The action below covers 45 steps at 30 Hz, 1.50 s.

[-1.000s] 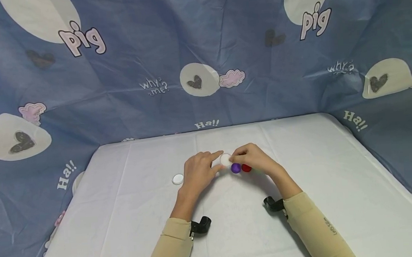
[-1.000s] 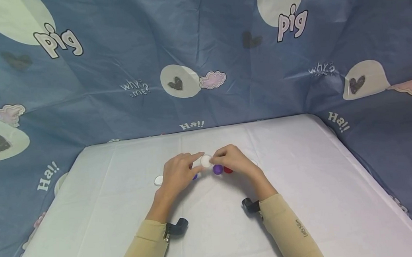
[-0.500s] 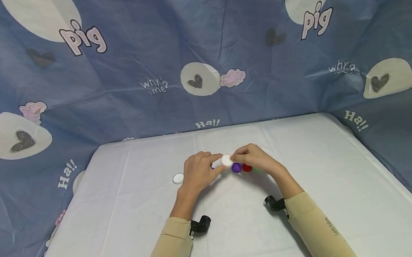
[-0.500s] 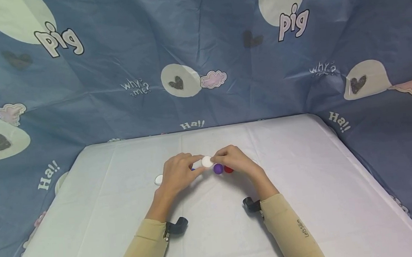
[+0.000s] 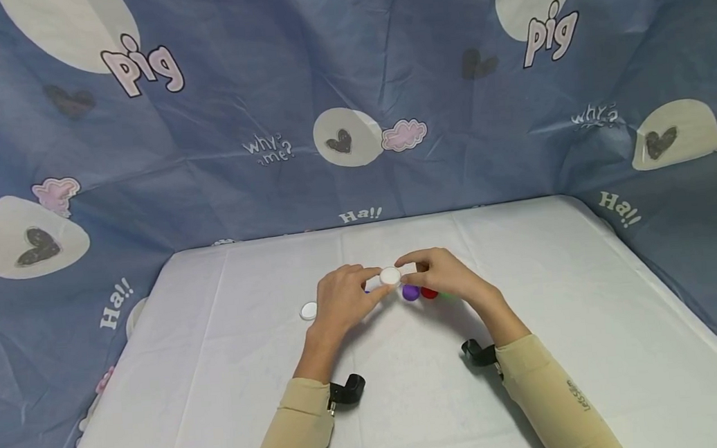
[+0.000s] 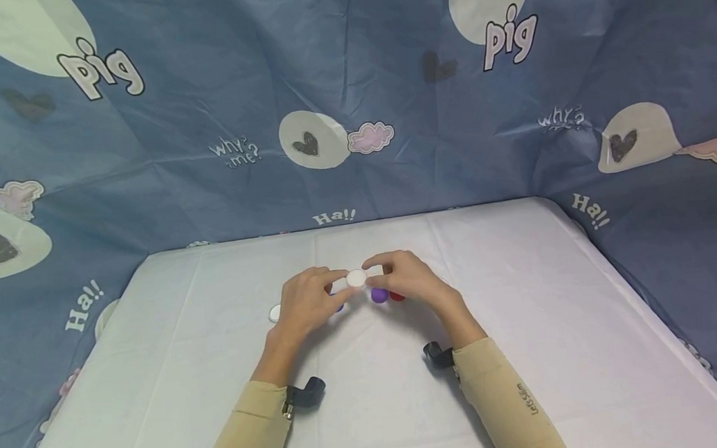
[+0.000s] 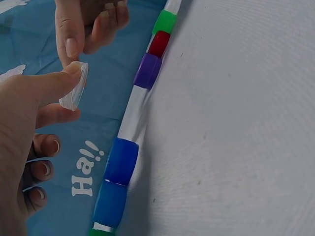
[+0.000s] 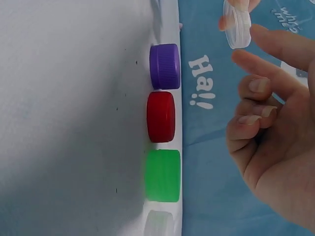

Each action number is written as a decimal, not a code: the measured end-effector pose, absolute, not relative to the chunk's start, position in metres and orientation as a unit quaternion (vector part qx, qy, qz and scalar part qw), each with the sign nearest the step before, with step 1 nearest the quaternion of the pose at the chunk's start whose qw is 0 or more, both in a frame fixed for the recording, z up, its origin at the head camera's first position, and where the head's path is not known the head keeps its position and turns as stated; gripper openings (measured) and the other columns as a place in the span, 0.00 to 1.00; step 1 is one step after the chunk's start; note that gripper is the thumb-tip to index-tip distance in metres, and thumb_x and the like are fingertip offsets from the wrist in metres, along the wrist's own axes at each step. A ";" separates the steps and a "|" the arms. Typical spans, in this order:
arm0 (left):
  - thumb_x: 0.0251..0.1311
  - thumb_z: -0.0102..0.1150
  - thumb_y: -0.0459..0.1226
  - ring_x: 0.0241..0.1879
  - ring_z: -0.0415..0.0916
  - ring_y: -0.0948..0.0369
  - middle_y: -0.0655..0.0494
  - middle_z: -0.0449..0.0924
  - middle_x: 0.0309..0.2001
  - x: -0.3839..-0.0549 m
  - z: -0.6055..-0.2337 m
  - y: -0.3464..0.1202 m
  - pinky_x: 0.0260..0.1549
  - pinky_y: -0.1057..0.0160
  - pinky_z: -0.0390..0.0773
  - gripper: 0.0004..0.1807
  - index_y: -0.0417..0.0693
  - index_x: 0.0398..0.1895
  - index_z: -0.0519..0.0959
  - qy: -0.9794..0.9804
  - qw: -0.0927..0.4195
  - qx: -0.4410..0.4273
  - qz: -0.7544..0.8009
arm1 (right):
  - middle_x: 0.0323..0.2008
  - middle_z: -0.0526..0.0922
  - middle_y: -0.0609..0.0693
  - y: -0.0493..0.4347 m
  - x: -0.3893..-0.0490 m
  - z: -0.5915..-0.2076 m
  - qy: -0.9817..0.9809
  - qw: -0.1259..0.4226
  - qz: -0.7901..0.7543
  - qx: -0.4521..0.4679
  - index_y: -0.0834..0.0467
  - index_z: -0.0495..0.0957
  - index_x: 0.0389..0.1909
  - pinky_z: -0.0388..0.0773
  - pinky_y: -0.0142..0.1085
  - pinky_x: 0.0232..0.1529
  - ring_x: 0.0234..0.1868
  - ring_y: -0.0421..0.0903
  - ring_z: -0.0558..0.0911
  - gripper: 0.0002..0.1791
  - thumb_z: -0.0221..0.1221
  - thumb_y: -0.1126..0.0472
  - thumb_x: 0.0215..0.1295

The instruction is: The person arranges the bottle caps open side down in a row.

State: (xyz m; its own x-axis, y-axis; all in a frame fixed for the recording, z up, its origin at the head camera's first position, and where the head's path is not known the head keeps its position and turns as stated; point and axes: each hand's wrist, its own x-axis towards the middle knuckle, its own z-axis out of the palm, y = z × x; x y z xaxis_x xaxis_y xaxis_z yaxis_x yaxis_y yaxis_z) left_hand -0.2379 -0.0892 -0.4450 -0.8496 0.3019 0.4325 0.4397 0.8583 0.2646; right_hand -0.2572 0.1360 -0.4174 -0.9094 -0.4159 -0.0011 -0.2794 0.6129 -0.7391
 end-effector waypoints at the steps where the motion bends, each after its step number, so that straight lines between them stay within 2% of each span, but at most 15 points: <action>1: 0.52 0.63 0.66 0.21 0.66 0.67 0.66 0.72 0.20 -0.238 -0.445 -0.090 0.20 0.66 0.64 0.23 0.70 0.47 0.86 -0.945 0.191 -0.196 -0.181 | 0.18 0.70 0.46 0.135 -0.257 -0.417 0.894 0.085 -0.392 -0.198 0.50 0.82 0.55 0.69 0.34 0.23 0.19 0.41 0.69 0.20 0.65 0.53 0.62; 6: 0.53 0.62 0.66 0.22 0.66 0.67 0.66 0.73 0.20 -0.238 -0.444 -0.090 0.21 0.66 0.64 0.24 0.70 0.48 0.86 -0.947 0.179 -0.194 -0.183 | 0.17 0.72 0.46 0.133 -0.257 -0.420 0.900 0.074 -0.380 -0.201 0.50 0.83 0.54 0.70 0.35 0.23 0.18 0.41 0.71 0.20 0.66 0.53 0.61; 19: 0.52 0.64 0.65 0.23 0.68 0.67 0.67 0.74 0.21 -0.237 -0.443 -0.090 0.23 0.64 0.67 0.23 0.72 0.49 0.85 -0.955 0.157 -0.184 -0.172 | 0.17 0.73 0.46 0.127 -0.256 -0.423 0.911 0.074 -0.362 -0.186 0.49 0.84 0.54 0.67 0.34 0.20 0.16 0.40 0.70 0.20 0.67 0.50 0.61; 33: 0.50 0.68 0.63 0.22 0.68 0.67 0.67 0.75 0.21 -0.239 -0.448 -0.091 0.20 0.64 0.66 0.17 0.75 0.43 0.87 -0.959 0.145 -0.173 -0.171 | 0.18 0.75 0.44 0.121 -0.253 -0.428 0.929 0.055 -0.314 -0.190 0.48 0.84 0.54 0.66 0.34 0.21 0.18 0.40 0.70 0.20 0.66 0.50 0.61; 36: 0.50 0.67 0.63 0.26 0.75 0.65 0.66 0.81 0.26 -0.238 -0.450 -0.091 0.22 0.63 0.70 0.18 0.76 0.44 0.87 -0.963 0.136 -0.168 -0.162 | 0.18 0.75 0.43 0.119 -0.253 -0.429 0.932 0.059 -0.301 -0.193 0.48 0.84 0.54 0.66 0.34 0.21 0.18 0.39 0.70 0.20 0.66 0.50 0.61; 40: 0.49 0.67 0.64 0.37 0.83 0.60 0.64 0.87 0.37 -0.238 -0.451 -0.090 0.27 0.60 0.76 0.21 0.75 0.47 0.86 -0.969 0.120 -0.157 -0.145 | 0.18 0.77 0.43 0.117 -0.253 -0.431 0.941 0.058 -0.269 -0.197 0.47 0.85 0.53 0.65 0.33 0.20 0.18 0.39 0.71 0.19 0.67 0.49 0.61; 42: 0.49 0.67 0.65 0.40 0.84 0.59 0.63 0.88 0.40 -0.238 -0.452 -0.089 0.29 0.59 0.77 0.23 0.73 0.48 0.86 -0.972 0.114 -0.153 -0.138 | 0.21 0.80 0.42 0.115 -0.253 -0.433 0.947 0.052 -0.249 -0.199 0.47 0.85 0.52 0.67 0.33 0.22 0.21 0.38 0.72 0.19 0.67 0.49 0.60; 45: 0.47 0.68 0.66 0.39 0.85 0.58 0.61 0.88 0.42 -0.238 -0.455 -0.087 0.27 0.60 0.76 0.25 0.71 0.48 0.86 -0.974 0.113 -0.147 -0.129 | 0.30 0.87 0.43 0.113 -0.252 -0.434 0.954 0.046 -0.220 -0.198 0.46 0.85 0.52 0.73 0.34 0.27 0.27 0.37 0.78 0.19 0.67 0.49 0.60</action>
